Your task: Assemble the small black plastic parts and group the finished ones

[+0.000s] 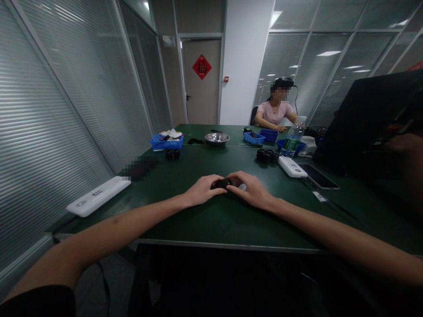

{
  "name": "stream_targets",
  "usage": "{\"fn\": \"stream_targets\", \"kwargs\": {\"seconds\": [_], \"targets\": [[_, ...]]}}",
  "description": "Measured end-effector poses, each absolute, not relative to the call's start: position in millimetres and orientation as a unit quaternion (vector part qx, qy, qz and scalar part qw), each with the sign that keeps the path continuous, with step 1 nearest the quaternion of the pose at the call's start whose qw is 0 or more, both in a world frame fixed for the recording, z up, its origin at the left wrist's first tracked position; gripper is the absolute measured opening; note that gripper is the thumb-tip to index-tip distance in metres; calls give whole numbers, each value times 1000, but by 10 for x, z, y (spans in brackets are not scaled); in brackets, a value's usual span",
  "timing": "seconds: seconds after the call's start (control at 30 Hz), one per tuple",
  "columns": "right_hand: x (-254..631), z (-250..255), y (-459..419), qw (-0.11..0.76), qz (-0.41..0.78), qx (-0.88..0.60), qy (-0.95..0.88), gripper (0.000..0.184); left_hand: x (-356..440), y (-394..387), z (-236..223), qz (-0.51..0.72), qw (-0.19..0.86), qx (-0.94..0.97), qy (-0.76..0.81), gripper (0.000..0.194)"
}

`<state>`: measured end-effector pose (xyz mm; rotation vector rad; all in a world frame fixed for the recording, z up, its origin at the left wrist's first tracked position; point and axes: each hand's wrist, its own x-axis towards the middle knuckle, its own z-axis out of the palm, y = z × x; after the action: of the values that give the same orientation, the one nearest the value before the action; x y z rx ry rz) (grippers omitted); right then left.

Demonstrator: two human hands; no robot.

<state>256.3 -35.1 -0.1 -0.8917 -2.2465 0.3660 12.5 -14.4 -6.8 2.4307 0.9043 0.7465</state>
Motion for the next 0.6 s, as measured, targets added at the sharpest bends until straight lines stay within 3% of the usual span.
{"fn": "stream_targets", "kwargs": {"seconds": [0.2, 0.43, 0.6], "targets": [[2541, 12, -366, 356, 142, -282, -880, 29, 126, -159, -46, 271, 212, 875, 340, 42], [2540, -16, -362, 355, 130, -346, -859, 29, 137, -172, -35, 274, 215, 876, 332, 41], [2538, 0, -375, 351, 133, -293, -879, 26, 132, -171, -37, 270, 212, 878, 334, 42]]}}
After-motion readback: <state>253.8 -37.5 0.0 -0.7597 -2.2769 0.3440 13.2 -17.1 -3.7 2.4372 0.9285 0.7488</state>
